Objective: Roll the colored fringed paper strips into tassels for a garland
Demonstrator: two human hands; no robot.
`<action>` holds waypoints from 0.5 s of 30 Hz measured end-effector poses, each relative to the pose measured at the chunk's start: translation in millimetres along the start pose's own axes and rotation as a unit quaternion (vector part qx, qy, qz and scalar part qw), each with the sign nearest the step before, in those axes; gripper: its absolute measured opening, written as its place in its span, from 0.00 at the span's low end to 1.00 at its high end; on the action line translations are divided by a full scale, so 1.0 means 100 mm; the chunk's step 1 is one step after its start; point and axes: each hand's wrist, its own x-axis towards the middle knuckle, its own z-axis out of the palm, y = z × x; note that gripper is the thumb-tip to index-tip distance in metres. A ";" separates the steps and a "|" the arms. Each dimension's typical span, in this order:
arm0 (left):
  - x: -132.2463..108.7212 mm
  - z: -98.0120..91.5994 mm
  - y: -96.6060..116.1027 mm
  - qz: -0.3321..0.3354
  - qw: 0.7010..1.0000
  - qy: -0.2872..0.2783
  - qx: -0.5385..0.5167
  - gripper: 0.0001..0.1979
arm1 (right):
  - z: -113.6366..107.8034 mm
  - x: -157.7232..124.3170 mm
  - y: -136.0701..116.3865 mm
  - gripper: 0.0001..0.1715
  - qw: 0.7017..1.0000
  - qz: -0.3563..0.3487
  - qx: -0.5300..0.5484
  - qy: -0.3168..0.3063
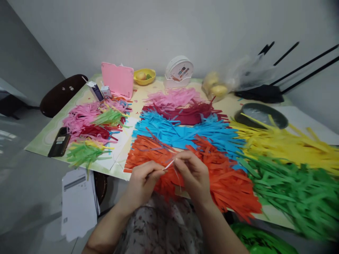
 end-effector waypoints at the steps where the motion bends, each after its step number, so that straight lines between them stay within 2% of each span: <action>1: 0.01 0.01 -0.02 -0.008 0.999 0.016 -0.027 0.15 | 0.02 0.00 0.01 0.11 0.999 0.019 0.009 -0.024; 3: 0.02 0.03 -0.07 -0.035 0.994 0.038 -0.100 0.15 | 0.05 -0.02 0.04 0.14 0.994 0.065 0.030 -0.085; 5: 0.03 0.05 -0.13 -0.079 0.973 0.024 -0.214 0.16 | 0.05 -0.02 0.06 0.16 0.982 0.105 0.048 -0.149; 6: 0.02 0.07 -0.17 -0.104 0.955 0.011 -0.276 0.16 | 0.05 -0.02 0.07 0.17 0.978 0.114 0.049 -0.166; 8: 0.01 0.09 -0.21 -0.142 0.921 0.000 -0.362 0.17 | 0.01 0.00 0.07 0.13 0.981 0.110 0.029 -0.159; 9: 0.00 0.09 -0.22 -0.152 0.915 0.001 -0.374 0.17 | 0.00 0.02 0.07 0.10 0.985 0.095 0.015 -0.145; 11: -0.04 0.09 -0.21 -0.159 0.922 0.007 -0.352 0.18 | 0.00 0.05 0.04 0.07 0.992 0.051 0.000 -0.118; 13: -0.08 0.09 -0.18 -0.158 0.934 0.004 -0.322 0.19 | 0.05 0.07 0.01 0.03 0.992 0.002 0.007 -0.124; 15: -0.13 0.07 -0.17 -0.154 0.939 0.010 -0.307 0.20 | 0.13 0.06 -0.03 0.06 0.991 -0.038 0.009 -0.131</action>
